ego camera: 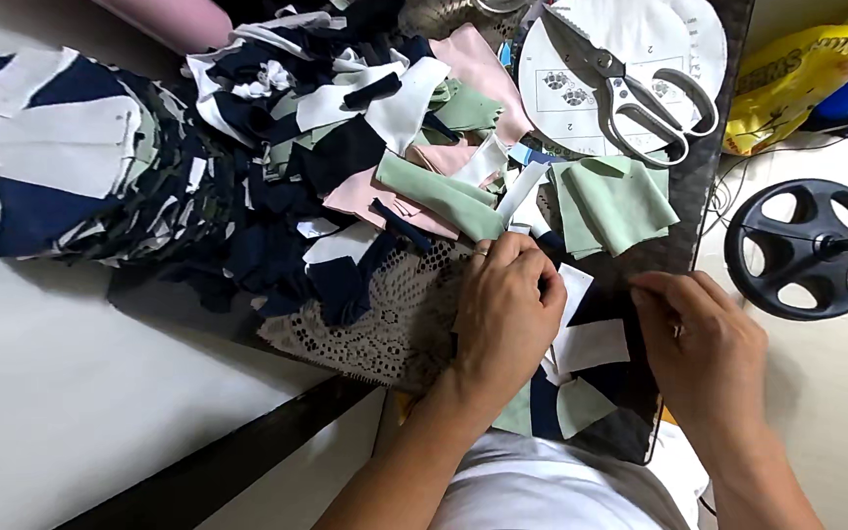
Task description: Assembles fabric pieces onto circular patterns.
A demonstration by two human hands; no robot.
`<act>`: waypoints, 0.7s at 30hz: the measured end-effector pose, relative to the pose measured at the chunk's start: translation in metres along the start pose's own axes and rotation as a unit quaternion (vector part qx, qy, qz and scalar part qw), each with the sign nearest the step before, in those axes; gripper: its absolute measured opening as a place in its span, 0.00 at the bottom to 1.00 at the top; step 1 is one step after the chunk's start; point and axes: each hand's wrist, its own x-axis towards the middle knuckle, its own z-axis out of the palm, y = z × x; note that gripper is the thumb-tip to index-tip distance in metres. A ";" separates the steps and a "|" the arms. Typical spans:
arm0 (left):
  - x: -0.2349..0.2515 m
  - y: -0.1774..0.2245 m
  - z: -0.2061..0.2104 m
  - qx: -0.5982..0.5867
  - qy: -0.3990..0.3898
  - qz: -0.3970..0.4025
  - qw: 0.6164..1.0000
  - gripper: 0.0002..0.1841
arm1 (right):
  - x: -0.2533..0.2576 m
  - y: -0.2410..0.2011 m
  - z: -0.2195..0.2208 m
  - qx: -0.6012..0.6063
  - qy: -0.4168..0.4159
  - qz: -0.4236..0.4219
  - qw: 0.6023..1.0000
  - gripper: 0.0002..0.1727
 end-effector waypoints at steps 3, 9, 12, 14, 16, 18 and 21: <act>0.000 0.000 0.000 0.006 0.000 0.003 1.000 0.05 | -0.010 -0.005 0.003 -0.007 0.016 -0.014 1.000 0.11; 0.002 -0.001 -0.001 0.008 -0.003 0.007 1.000 0.04 | -0.010 -0.019 0.019 -0.026 0.010 -0.045 0.999 0.12; 0.000 -0.005 -0.004 -0.015 -0.004 0.024 1.000 0.06 | -0.008 -0.019 0.024 -0.042 -0.010 -0.047 0.998 0.12; -0.003 -0.009 -0.004 -0.012 -0.006 0.043 0.999 0.12 | -0.007 -0.018 0.024 -0.045 -0.013 -0.049 0.998 0.12; -0.007 -0.011 -0.003 0.005 -0.008 0.053 0.999 0.13 | -0.007 -0.018 0.024 -0.045 -0.017 -0.049 0.998 0.12; -0.008 -0.012 -0.005 0.018 -0.015 0.055 0.998 0.14 | -0.006 -0.017 0.023 -0.038 -0.019 -0.047 0.998 0.13; -0.015 -0.009 -0.010 0.029 -0.009 0.047 0.998 0.16 | -0.006 -0.015 0.017 -0.018 -0.005 -0.048 0.999 0.15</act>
